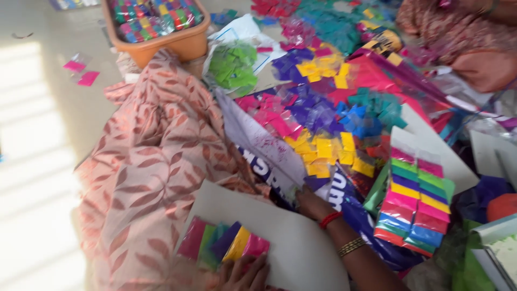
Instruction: The person manually attaches small colorful bags onto a display card using a stapler.
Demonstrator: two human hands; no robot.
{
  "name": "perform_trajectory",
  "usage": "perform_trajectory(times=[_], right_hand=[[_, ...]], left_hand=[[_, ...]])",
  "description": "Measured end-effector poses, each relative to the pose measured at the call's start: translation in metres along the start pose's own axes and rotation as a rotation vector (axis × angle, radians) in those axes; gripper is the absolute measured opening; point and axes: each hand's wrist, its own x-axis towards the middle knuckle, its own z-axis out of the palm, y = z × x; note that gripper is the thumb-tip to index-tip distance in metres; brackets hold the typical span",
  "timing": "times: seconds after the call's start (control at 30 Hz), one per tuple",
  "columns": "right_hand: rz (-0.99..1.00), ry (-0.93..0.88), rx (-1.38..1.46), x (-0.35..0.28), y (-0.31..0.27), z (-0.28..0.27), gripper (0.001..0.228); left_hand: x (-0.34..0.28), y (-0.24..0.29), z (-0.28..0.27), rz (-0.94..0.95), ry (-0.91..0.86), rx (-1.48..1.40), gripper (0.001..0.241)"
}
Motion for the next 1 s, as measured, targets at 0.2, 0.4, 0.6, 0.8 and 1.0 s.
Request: perform_trajectory(times=[0.2,0.4,0.6,0.8,1.0], right_hand=[[0.005,0.05,0.051,-0.001,0.001,-0.003,0.055],[0.005,0.022,0.057,-0.008,-0.002,-0.014,0.058],[-0.016,0.054,0.075,-0.008,0.0,-0.008,0.061],[0.025,0.045,0.096,-0.012,-0.004,-0.012,0.061],[0.054,0.016,0.115,-0.015,-0.008,-0.016,0.062]], left_hand=[[0.049,-0.004,-0.059,-0.291,-0.338,-0.447,0.05],[0.049,-0.004,-0.062,-0.26,-0.378,-0.415,0.052],[0.039,-0.001,-0.053,-0.269,-0.361,-0.395,0.052],[0.02,0.006,-0.029,-0.271,-0.336,-0.318,0.042],[-0.008,0.007,-0.001,-0.216,-0.268,-0.238,0.037]])
